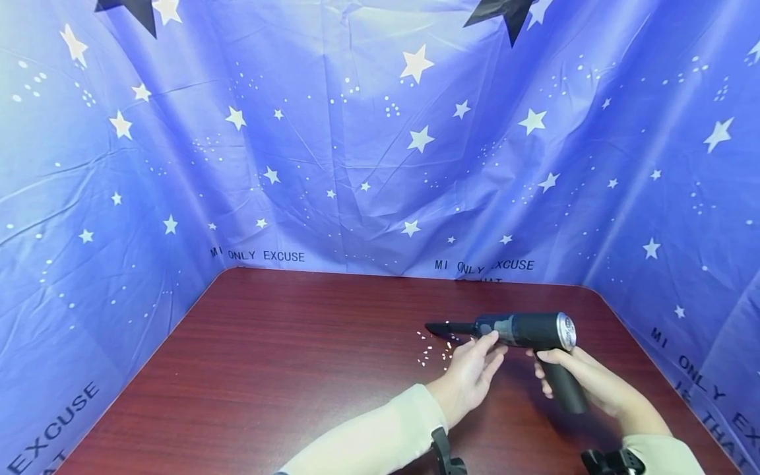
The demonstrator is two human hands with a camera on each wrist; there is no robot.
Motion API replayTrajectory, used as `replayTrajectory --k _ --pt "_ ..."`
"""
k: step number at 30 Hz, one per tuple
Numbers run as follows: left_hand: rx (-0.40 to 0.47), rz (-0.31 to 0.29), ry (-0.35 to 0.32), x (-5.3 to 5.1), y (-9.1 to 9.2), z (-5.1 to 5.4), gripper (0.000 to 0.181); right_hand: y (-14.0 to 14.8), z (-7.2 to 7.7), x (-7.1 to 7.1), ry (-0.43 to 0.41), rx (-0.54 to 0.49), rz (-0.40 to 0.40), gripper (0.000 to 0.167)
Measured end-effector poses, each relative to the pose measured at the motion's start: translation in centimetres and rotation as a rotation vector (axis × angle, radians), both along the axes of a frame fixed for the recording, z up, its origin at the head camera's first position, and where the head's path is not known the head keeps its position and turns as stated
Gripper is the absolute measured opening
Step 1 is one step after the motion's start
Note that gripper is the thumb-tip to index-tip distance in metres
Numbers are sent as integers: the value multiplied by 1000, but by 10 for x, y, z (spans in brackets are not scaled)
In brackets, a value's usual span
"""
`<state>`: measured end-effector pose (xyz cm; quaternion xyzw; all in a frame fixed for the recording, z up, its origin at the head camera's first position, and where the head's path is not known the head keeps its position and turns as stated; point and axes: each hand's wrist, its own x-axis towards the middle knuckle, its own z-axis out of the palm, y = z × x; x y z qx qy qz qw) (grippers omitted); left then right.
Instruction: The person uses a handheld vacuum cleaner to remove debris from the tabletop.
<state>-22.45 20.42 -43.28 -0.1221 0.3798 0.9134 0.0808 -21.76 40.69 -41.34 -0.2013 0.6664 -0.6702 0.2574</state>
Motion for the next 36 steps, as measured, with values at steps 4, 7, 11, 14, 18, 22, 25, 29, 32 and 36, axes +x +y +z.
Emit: replayTrajectory --k 4,7,11,14,18,22,25,29,32,36 --pt "-1 6 -11 0 -2 -1 13 -2 0 0 9 10 1 44" --pt "5 8 -20 0 -4 -1 15 -3 1 0 12 14 9 44" --pt "3 3 -17 2 -6 -1 14 -5 4 0 0 13 15 44" --pt "0 -4 -16 4 -8 1 13 -6 6 1 12 22 15 43" --pt "6 -13 -20 8 -8 2 13 -4 6 2 38 27 17 44" --pt "16 -13 -23 10 -7 2 12 -1 5 3 31 3 37 46" --pt "17 -16 -18 10 -7 1 12 1 5 2 29 -6 44 47" --pt "19 -35 -12 12 -6 -2 13 5 3 3 36 23 19 45" --pt "18 -51 -6 13 -5 -4 13 8 1 5 51 56 -6 43" --pt "21 -65 9 13 -6 -6 13 11 1 5 63 65 -13 43"
